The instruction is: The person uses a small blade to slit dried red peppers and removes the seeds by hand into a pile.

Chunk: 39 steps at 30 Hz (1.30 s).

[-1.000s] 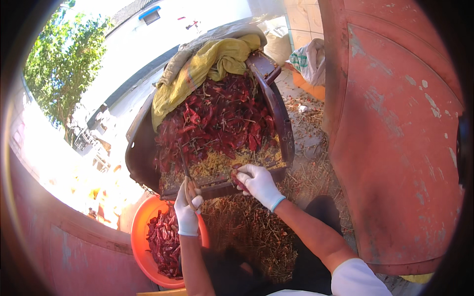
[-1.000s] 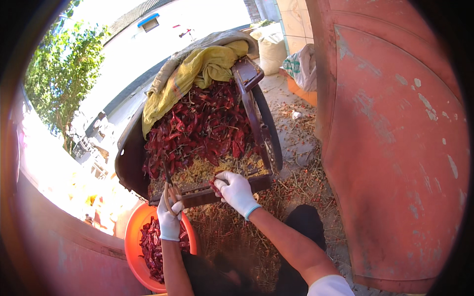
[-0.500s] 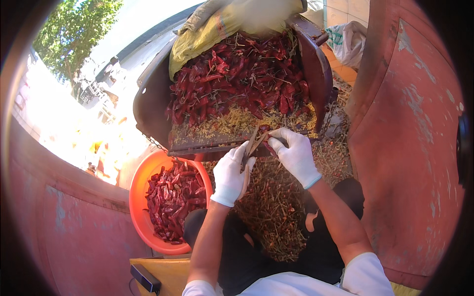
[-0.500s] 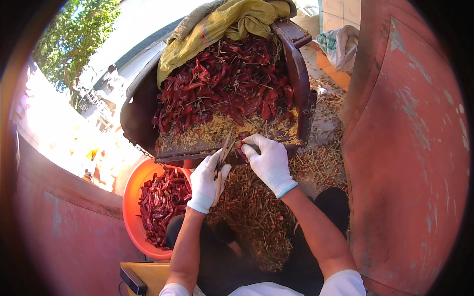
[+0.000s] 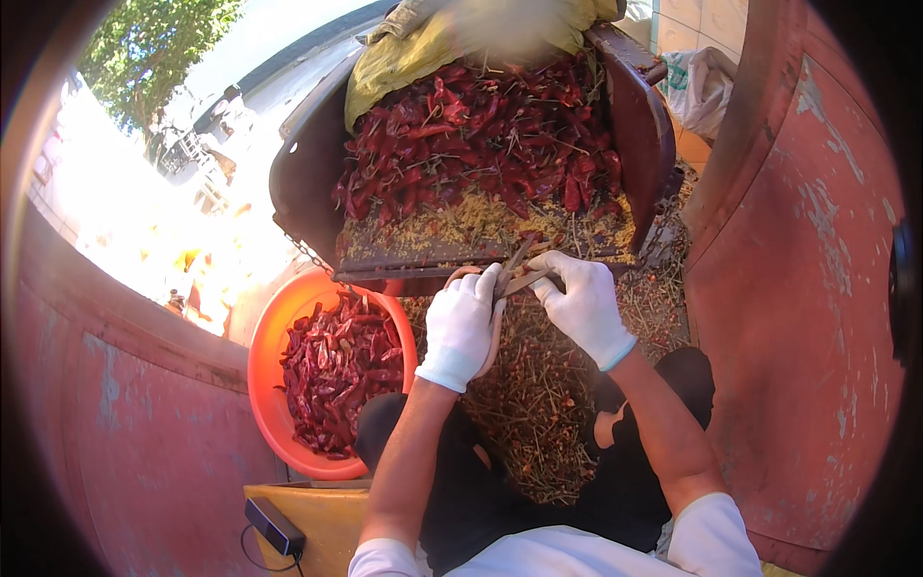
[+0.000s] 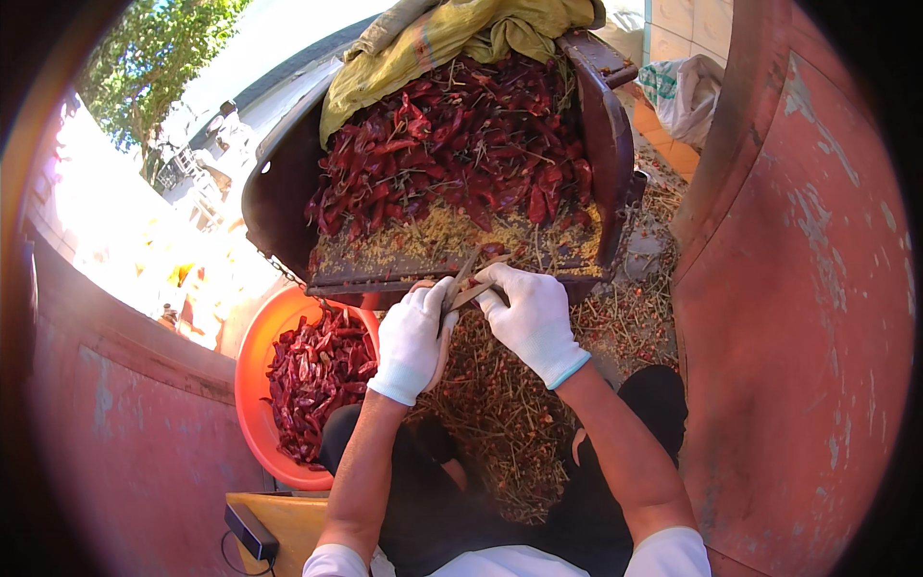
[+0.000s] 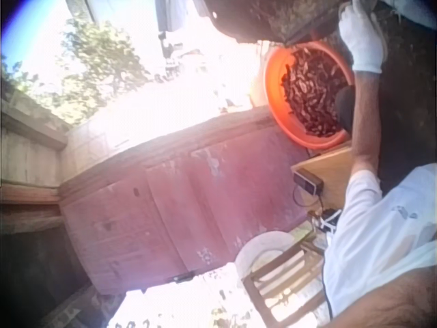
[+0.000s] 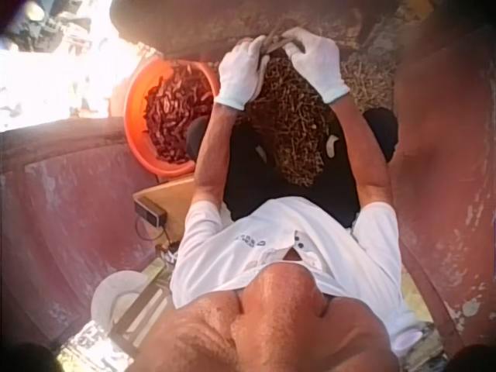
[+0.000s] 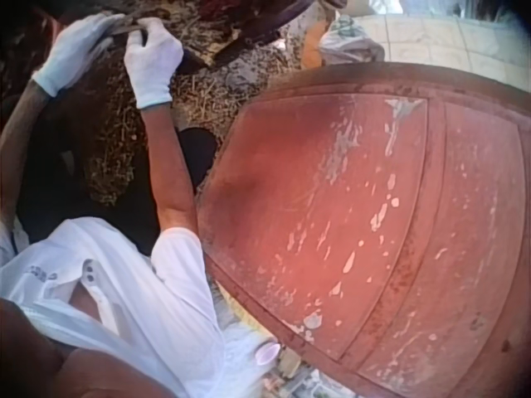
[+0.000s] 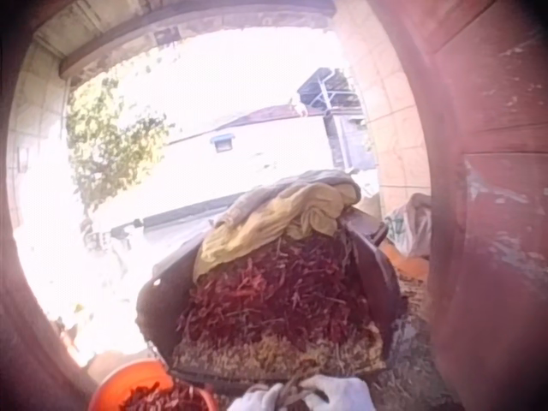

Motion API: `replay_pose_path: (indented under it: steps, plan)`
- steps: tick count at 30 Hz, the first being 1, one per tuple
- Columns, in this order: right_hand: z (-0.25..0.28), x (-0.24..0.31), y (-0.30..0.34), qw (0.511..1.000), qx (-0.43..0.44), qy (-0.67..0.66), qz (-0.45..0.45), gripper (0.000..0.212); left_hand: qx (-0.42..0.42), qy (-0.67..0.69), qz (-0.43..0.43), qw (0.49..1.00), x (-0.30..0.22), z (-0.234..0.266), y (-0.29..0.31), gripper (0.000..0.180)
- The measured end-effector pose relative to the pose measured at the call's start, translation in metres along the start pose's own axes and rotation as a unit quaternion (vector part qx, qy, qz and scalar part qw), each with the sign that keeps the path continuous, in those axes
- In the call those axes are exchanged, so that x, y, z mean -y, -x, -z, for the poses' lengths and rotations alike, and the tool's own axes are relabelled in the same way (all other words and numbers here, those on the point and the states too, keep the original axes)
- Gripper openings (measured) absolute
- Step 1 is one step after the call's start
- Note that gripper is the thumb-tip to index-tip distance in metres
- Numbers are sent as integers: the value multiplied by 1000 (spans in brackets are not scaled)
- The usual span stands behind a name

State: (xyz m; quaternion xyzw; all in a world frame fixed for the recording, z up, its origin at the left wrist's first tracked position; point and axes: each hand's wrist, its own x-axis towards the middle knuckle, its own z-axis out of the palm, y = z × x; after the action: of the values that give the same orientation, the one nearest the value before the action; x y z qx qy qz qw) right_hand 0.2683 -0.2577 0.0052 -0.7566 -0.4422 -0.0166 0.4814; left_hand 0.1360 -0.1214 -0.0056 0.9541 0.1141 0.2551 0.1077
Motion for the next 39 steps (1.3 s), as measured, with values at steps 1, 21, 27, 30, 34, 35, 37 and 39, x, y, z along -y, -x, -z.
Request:
replay_pose_path:
  steps: [1, 21, 27, 30, 34, 35, 37, 39]
  plan:
    - [0, 1, 0, 1000, 0, 0, 4, 19, 4, -3, 0, 1000, 1, 0, 0, 43]
    - [-1, 11, 2, 976, 43, -178, -119, 13, 14, 34, 8, 999, 0, 2, 8, 29]
    - [0, 12, 1, 982, 17, -149, -113, 13, 74, 72, 65, 993, -6, -4, 12, 25]
    - [2, 8, 2, 981, 45, -142, -122, 15, 5, 79, 41, 996, -8, -5, 9, 27]
    - [1, 9, 5, 988, 38, -106, -107, 14, 3, 56, 21, 998, -11, -2, 8, 32]
    - [1, 9, 6, 990, 33, -99, -90, 14, 2, 47, 14, 999, -11, -2, 7, 33]
    - [1, 9, 7, 994, 21, -86, -57, 13, -10, 18, 10, 1000, -10, -5, 7, 33]
    - [4, 13, 8, 999, 8, -43, -20, 12, -19, 0, 5, 1000, -8, -7, 7, 32]
